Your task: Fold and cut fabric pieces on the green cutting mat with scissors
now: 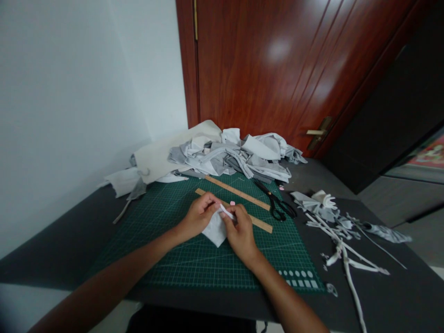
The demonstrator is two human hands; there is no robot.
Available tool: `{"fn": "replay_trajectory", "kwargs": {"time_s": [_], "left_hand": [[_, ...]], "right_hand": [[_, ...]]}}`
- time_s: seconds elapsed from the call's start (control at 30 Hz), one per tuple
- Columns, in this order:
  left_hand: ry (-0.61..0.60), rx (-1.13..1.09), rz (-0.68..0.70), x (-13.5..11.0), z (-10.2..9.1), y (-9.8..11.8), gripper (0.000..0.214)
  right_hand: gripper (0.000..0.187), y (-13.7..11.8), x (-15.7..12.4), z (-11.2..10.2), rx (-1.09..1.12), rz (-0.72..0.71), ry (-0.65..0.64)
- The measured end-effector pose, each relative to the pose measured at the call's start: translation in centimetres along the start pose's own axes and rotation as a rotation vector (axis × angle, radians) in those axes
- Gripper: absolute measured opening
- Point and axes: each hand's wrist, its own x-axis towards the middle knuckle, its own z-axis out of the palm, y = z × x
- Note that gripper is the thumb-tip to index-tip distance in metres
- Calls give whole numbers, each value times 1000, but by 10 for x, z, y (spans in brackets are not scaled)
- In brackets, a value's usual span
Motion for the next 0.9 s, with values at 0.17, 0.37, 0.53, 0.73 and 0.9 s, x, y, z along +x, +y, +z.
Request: {"fn": "replay_trajectory", "kwargs": {"time_s": [0.17,0.37,0.53,0.73,0.9], "left_hand": [[-18,70,19,-1,-1,8,10],[-6,72,37,0,-1,7,11],[6,42,17,4,-6,5,9],[64,63,51,8,-13,5,11],[78,35,55,11,-16,1,11]], "right_hand": [[9,-5,0,0,130,30,25],[11,-1,-1,2,189,115,57],[8,1,2,-2,113,71,127],[10,4,6,-12,-40,-140,91],[14,8,7,-13,-80,-192,-5]]}}
